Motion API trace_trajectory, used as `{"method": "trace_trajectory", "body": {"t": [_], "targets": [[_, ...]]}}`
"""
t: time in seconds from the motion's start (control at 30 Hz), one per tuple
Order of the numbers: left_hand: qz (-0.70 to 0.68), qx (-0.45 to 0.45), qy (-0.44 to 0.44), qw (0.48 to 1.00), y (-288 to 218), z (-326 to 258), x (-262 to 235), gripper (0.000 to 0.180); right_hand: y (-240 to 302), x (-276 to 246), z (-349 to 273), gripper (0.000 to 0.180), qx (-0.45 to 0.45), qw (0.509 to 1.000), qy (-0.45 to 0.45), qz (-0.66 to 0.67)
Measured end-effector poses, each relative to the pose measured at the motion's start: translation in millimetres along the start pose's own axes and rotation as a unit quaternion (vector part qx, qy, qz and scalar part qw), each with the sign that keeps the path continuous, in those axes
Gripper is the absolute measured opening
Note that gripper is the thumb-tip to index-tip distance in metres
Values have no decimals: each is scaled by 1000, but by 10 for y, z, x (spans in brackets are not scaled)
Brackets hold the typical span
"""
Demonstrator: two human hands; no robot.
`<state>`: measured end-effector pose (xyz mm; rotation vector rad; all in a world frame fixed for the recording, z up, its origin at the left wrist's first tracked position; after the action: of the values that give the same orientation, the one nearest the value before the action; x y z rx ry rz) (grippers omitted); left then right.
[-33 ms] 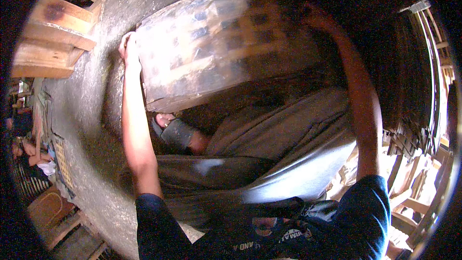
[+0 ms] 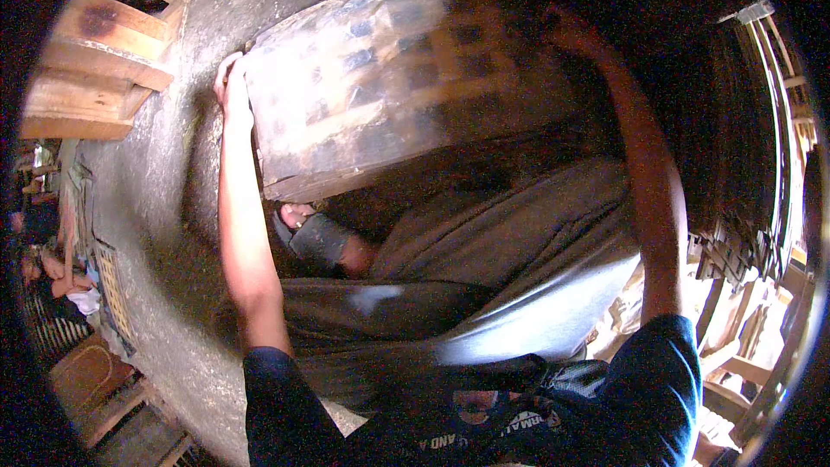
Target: The person sits on the floor and repeatedly picks up a rectangular wooden lattice frame, then uses a small metal tool to scrape or pry along the frame's joints and edges. The person turns the frame over and works on multiple sections before placing it back down and picking up another frame to repeat the process.
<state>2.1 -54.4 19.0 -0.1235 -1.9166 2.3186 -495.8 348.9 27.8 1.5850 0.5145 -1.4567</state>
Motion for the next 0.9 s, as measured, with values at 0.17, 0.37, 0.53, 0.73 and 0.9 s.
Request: {"method": "trace_trajectory", "body": {"t": [0.17, 0.37, 0.53, 0.73, 0.9], "targets": [[16, 52, 45, 998, 166, 190, -406, 29, 252, 150, 66, 51, -27, 995, 33, 91], [37, -34, 24, 998, 147, 249, 198, 30, -480, 94, 139, 49, 17, 986, 76, 148], [139, 43, 0, 989, 208, 155, -109, 30, -60, 167, 111, 56, -57, 998, -14, 31], [323, 370, -9, 871, -509, -823, 583, 52, 878, 122, 121, 38, -180, 916, -352, -64], [312, 473, 133, 813, -619, -1077, 1391, 57, 2626, 437, -127, 68, -268, 915, -295, 67]]}}
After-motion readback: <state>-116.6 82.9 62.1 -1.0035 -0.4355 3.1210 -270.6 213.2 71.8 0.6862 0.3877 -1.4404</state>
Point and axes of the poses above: each hand's wrist, its own z-axis towards the middle knuckle, its own x-axis out of the palm, y = z × x, the point moved 1 cm from there along z, towards the middle knuckle, and after that the axes turned 7 degrees about -y, right-handed, at the moved point
